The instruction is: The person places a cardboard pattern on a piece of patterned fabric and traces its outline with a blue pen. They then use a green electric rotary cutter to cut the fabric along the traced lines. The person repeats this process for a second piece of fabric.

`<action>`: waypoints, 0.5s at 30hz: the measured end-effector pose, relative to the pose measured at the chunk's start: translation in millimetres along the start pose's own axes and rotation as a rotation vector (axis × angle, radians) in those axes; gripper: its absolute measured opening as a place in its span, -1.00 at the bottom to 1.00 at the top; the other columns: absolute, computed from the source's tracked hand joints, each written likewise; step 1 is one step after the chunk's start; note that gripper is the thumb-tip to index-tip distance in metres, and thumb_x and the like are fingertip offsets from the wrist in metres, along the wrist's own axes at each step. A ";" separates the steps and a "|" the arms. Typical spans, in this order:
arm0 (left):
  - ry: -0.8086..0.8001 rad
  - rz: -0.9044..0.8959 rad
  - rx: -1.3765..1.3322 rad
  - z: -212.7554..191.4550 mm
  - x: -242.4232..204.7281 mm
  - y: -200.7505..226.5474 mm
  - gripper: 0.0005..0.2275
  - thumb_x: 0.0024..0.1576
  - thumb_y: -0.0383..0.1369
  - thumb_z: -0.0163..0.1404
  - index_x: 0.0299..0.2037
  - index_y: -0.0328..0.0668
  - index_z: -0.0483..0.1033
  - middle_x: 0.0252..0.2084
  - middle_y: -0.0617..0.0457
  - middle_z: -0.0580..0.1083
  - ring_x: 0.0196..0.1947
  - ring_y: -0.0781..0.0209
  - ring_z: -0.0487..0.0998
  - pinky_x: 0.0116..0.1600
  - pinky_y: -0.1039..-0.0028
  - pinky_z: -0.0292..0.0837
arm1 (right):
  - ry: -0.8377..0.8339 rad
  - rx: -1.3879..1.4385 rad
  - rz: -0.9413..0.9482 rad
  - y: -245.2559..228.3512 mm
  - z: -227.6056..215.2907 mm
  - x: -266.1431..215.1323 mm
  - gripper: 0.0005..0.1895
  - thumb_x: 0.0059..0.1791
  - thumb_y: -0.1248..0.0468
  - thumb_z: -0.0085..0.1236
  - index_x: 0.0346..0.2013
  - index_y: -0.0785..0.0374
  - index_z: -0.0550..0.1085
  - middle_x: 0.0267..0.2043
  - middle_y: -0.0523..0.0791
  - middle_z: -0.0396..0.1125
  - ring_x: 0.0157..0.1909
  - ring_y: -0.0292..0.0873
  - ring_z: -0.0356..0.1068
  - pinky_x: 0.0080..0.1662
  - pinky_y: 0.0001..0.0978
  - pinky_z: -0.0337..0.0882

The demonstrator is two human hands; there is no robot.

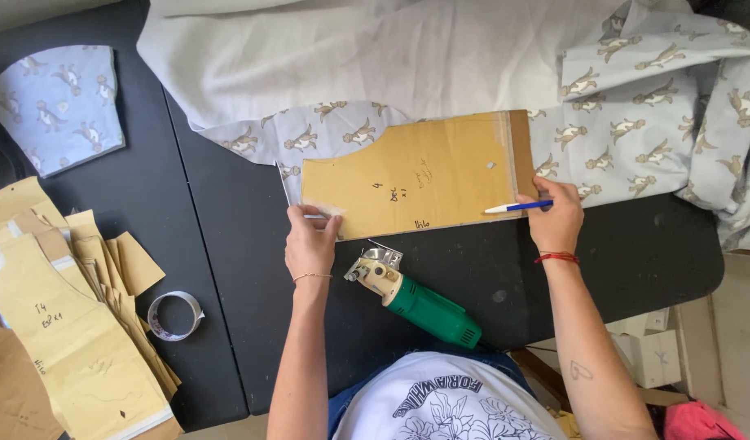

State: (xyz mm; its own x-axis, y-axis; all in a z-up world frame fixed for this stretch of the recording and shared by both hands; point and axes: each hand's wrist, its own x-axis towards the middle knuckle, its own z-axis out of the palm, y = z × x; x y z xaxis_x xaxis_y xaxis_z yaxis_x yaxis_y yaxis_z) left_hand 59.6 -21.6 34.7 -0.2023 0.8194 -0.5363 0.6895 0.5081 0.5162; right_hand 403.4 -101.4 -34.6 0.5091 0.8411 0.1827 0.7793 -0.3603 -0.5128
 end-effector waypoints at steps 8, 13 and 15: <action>0.051 0.117 0.015 7.3 0.6 -7.1 -0.81 -0.02 -0.26 -0.03 -0.32 -0.04 0.21 -0.40 0.10 0.50 -0.29 -0.03 0.49 -0.21 0.19 0.33 | -0.002 0.109 0.021 7.5 0.3 -0.9 -0.64 -0.31 0.29 0.35 -0.26 0.19 0.47 -0.39 -0.10 0.19 -0.30 -0.02 0.30 -0.15 -0.34 0.30; 0.035 0.078 0.026 6.9 -2.8 -5.3 -0.82 -0.01 -0.24 -0.04 -0.33 0.01 0.20 -0.38 0.15 0.50 -0.26 0.04 0.49 -0.17 0.24 0.33 | -0.029 0.146 0.083 5.9 -5.7 -6.7 -0.66 -0.29 0.29 0.33 -0.25 0.15 0.47 -0.42 -0.16 0.17 -0.35 -0.14 0.32 -0.17 -0.42 0.31; 0.039 0.065 0.055 12.1 1.1 -8.4 -0.82 -0.01 -0.22 -0.04 -0.33 0.05 0.20 -0.40 0.20 0.49 -0.28 0.08 0.49 -0.19 0.27 0.35 | -0.019 0.135 0.074 0.9 -5.3 -6.1 -0.66 -0.29 0.30 0.33 -0.25 0.17 0.47 -0.42 -0.16 0.16 -0.36 -0.13 0.32 -0.18 -0.42 0.31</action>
State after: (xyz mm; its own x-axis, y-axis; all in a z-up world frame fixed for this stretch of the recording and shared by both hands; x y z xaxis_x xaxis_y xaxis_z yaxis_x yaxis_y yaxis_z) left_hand 62.0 -28.2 21.7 -0.1820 0.8606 -0.4757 0.7390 0.4389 0.5111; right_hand 402.9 -109.1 -31.7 0.5550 0.8223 0.1253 0.6830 -0.3645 -0.6329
